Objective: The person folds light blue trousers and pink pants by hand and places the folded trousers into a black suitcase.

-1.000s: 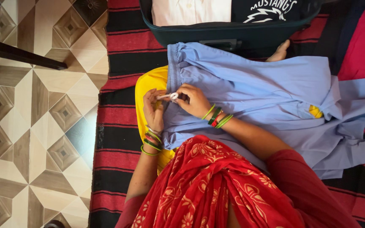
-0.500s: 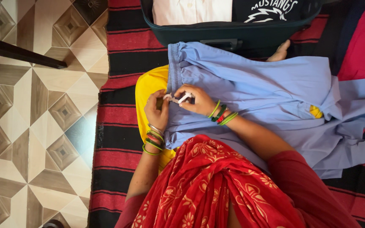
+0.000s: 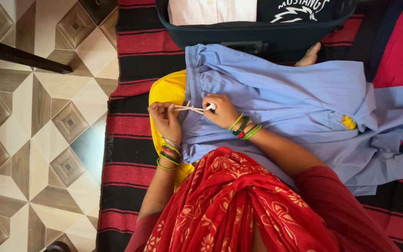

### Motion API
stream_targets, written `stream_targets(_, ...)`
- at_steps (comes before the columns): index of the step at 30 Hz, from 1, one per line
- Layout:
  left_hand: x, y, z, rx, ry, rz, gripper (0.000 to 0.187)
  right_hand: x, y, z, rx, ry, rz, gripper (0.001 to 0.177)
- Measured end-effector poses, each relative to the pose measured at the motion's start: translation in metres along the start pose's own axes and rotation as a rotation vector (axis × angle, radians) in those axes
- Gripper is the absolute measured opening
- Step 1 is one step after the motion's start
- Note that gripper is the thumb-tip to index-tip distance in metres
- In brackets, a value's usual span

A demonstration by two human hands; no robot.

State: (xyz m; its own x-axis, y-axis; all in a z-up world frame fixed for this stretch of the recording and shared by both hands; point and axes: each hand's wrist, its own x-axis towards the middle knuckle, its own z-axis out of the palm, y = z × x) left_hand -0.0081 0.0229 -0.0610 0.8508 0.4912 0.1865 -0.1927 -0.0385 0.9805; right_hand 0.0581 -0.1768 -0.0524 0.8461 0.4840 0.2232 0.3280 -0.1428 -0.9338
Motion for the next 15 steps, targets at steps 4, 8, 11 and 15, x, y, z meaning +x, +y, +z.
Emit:
stream_targets(4,0.0,-0.006,-0.006,0.021,0.067,0.072,0.032,0.0,0.006,-0.005,-0.136,0.01,-0.015,0.008)
stream_targets(8,0.003,0.006,-0.002,0.021,0.049,0.026,0.033,-0.004,0.006,-0.018,-0.245,-0.059,0.002,0.009)
stream_targets(11,0.005,0.035,0.0,0.349,-0.1,0.087,0.029,-0.017,-0.007,-0.046,-0.423,-0.073,0.022,0.025)
stream_targets(15,-0.001,0.083,0.002,0.891,-0.343,0.359,0.047,-0.056,-0.031,-0.111,-0.881,-0.098,0.16,0.048)
